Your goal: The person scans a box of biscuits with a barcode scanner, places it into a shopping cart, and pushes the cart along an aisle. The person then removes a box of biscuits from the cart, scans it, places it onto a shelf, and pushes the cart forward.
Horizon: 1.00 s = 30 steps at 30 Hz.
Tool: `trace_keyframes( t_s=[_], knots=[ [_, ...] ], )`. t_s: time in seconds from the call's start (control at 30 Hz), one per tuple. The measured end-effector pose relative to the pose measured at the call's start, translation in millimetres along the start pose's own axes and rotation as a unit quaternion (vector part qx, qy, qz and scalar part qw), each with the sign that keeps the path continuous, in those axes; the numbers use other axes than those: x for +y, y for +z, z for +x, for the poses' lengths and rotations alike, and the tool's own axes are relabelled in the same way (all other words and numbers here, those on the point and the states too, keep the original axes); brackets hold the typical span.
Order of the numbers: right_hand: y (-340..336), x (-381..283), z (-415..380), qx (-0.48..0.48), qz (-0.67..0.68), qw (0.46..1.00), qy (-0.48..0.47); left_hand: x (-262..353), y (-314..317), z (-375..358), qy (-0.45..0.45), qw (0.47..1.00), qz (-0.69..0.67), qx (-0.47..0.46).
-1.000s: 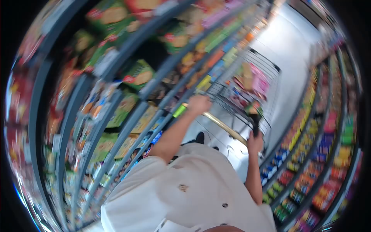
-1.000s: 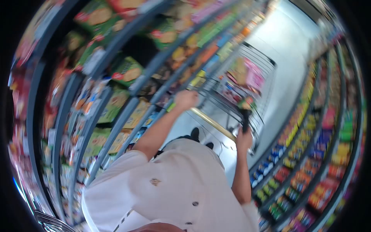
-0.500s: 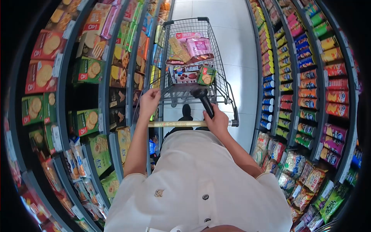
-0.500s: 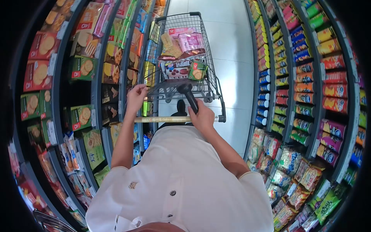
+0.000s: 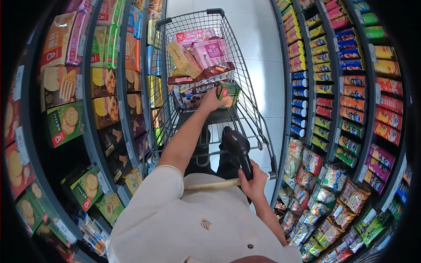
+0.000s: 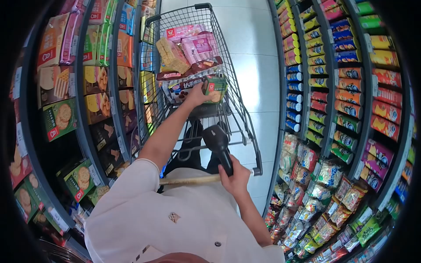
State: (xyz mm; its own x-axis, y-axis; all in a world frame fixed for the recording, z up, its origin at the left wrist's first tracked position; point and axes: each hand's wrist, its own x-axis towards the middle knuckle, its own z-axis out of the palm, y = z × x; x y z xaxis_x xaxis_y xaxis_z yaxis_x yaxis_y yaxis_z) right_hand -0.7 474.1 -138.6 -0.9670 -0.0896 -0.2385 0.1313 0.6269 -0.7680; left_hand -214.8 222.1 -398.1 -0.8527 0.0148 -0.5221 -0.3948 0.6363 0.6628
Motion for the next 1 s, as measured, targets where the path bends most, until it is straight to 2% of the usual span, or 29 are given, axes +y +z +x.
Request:
trace_keyframes(
  t_s=[0.17, 0.27, 0.37, 0.47, 0.5, 0.57, 0.67, 0.77, 0.8, 0.9, 0.97, 1.0],
  knots=[
    [0.7, -2.0, -2.7, 0.011, 0.019, 1.000, 0.016, 0.2, 24.9, 10.1, -0.037, 0.997, 0.005, 0.063],
    [2.1, -2.1, -2.3, 0.019, 0.027, 0.999, 0.009, 9.5, 14.7, 12.0, -0.073, 0.996, 0.011, 0.059],
    [-4.0, -5.4, -1.6, -0.009, 0.012, 1.000, 0.023, 25.5, 4.8, -1.9, -0.059, 0.993, -0.006, 0.103],
    [-4.0, 1.5, -2.8, -0.010, 0.052, 0.998, 0.040, 5.4, -6.5, -7.2, -0.012, 0.977, -0.159, 0.143],
    [-8.6, -1.8, -0.6, -0.017, 0.060, 0.997, 0.041, 6.9, -20.8, -14.3, 0.006, 0.959, -0.245, 0.145],
    [-8.9, 8.9, -0.6, -0.034, 0.187, 0.979, 0.076, 10.6, -51.0, -39.6, 0.035, 0.900, -0.410, 0.143],
    [-28.5, -5.5, 8.3, -0.077, 0.399, 0.900, 0.156, 57.0, -121.5, -127.1, 0.012, 0.820, -0.564, 0.096],
    [-51.5, -25.5, 11.5, -0.088, 0.492, 0.863, 0.079, 55.5, -148.7, -180.0, 0.010, 0.728, -0.682, 0.071],
    [-57.2, -23.1, 12.9, -0.107, 0.501, 0.858, 0.036, 72.6, -155.7, -204.5, 0.005, 0.714, -0.695, 0.084],
    [-79.0, -45.6, 22.6, -0.134, 0.579, 0.798, -0.100, 101.5, -159.8, -262.2, 0.105, 0.676, -0.725, 0.081],
    [-92.7, -67.9, 32.8, -0.158, 0.556, 0.807, -0.123, 103.2, -155.5, -282.7, 0.130, 0.644, -0.751, 0.063],
    [-98.8, -76.4, 38.7, -0.188, 0.543, 0.814, -0.089, 104.8, -153.4, -289.8, 0.139, 0.634, -0.758, 0.058]
  ],
)
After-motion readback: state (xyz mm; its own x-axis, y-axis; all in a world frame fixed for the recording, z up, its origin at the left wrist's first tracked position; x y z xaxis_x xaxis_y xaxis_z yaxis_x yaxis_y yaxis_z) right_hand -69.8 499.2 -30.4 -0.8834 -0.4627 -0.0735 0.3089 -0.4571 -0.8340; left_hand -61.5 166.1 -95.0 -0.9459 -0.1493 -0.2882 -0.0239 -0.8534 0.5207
